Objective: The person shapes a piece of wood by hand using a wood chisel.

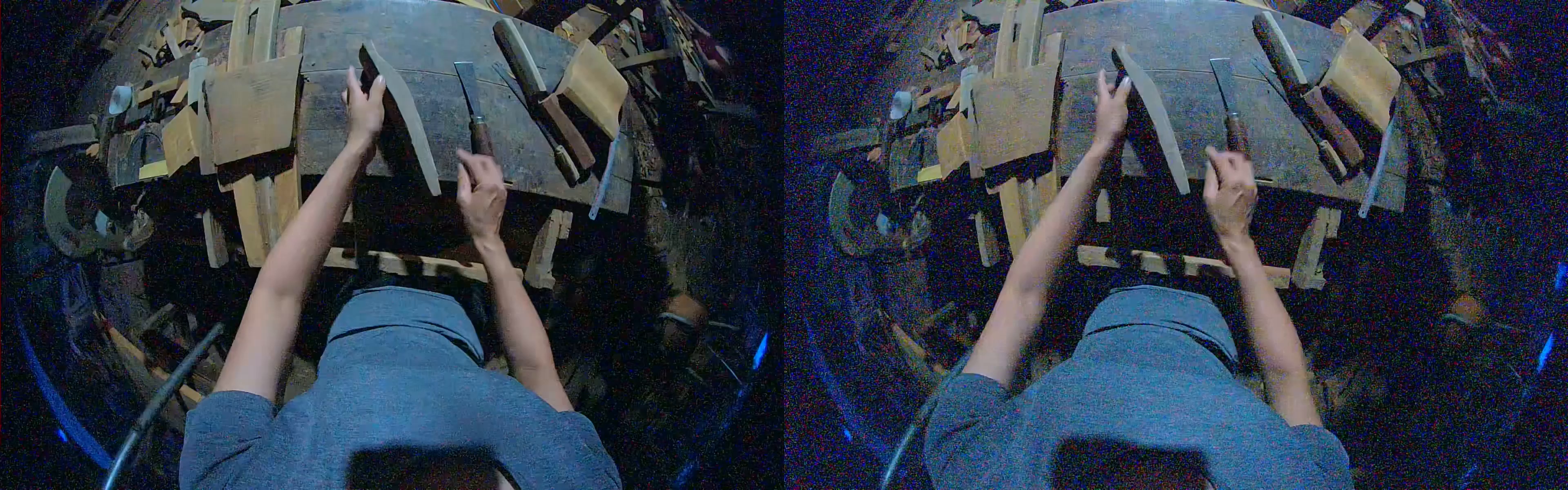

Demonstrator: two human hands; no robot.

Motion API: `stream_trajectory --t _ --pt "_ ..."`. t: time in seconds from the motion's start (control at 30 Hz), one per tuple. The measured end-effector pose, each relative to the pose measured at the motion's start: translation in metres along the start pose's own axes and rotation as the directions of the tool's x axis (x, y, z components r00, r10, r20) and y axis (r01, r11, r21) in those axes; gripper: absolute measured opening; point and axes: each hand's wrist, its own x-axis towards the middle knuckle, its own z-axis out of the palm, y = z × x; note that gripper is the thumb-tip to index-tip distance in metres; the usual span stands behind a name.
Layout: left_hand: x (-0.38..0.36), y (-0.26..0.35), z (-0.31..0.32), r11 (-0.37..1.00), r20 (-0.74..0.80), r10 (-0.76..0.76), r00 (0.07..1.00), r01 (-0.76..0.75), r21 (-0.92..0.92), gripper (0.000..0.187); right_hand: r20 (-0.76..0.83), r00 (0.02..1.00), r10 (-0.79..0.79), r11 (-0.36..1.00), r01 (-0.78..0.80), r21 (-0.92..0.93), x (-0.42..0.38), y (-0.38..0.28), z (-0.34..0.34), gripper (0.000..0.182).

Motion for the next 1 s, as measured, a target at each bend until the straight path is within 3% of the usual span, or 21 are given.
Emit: stream_trajectory --t 0.07,0.1,0.17,0.2,0.23,0.3,0.33,0.4,0.53,0.6,0.73,0.83,0.93,1.0 --pt "0.003 0.010 0.010 0.969 -0.205 0.203 0.957 -0.167 0.180 0.079 -0.220 0.954 -0.202 0.962 0.151 -0.229 0.018 -0.004 -0.002 0.039" --pt "0.000 0.004 0.010 0.963 -0.195 0.193 0.962 -0.148 0.227 0.079 -0.218 0.962 -0.165 0.975 0.125 -0.186 0.020 0.002 0.008 0.039" --pt "0.018 0.000 0.025 0.941 -0.241 0.338 0.910 -0.320 0.109 0.077 -0.254 0.951 -0.177 0.951 0.099 -0.292 0.040 0.013 0.012 0.046" --pt "0.031 -0.012 0.035 0.930 -0.259 0.358 0.897 -0.317 0.186 0.073 -0.271 0.949 -0.158 0.953 0.075 -0.293 0.050 0.018 0.010 0.046" --pt "0.035 -0.017 0.032 0.923 -0.231 0.367 0.901 -0.321 0.214 0.073 -0.231 0.960 -0.156 0.932 0.065 -0.358 0.058 0.017 0.016 0.049" --pt "0.039 -0.027 0.034 0.857 -0.289 0.515 0.807 -0.476 0.198 0.067 -0.198 0.973 -0.115 0.913 0.025 -0.407 0.070 0.022 0.020 0.052" --pt "0.036 -0.026 0.036 0.799 -0.289 0.597 0.749 -0.520 0.301 0.062 -0.160 0.982 -0.096 0.898 0.016 -0.439 0.075 0.027 0.022 0.053" --pt "0.025 -0.015 0.041 0.836 -0.263 0.545 0.796 -0.494 0.239 0.063 -0.147 0.980 -0.134 0.860 0.041 -0.509 0.082 0.037 0.025 0.052" --pt "0.014 -0.002 0.041 0.875 -0.228 0.483 0.846 -0.474 0.097 0.068 -0.143 0.979 -0.144 0.939 0.090 -0.331 0.079 0.041 0.012 0.052" --pt "0.015 -0.003 0.040 0.878 -0.221 0.478 0.850 -0.460 0.131 0.068 -0.023 0.998 -0.057 0.998 0.057 -0.027 0.053 0.035 0.002 0.052" --pt "0.012 0.002 0.041 0.898 -0.217 0.439 0.872 -0.432 0.084 0.065 0.115 0.993 -0.026 0.967 -0.005 0.256 -0.014 0.005 -0.023 0.045" --pt "0.018 -0.007 0.037 0.905 -0.219 0.424 0.879 -0.420 0.068 0.065 0.262 0.959 0.105 0.911 -0.198 0.362 -0.054 -0.017 -0.031 0.043" --pt "0.017 -0.007 0.037 0.888 -0.230 0.457 0.859 -0.428 0.168 0.067 0.379 0.918 0.120 0.952 -0.215 0.219 -0.065 -0.032 -0.040 0.043" --pt "0.020 -0.007 0.038 0.902 -0.227 0.430 0.874 -0.428 0.063 0.066 0.283 0.958 0.046 0.950 -0.129 0.284 -0.056 -0.026 -0.021 0.044"
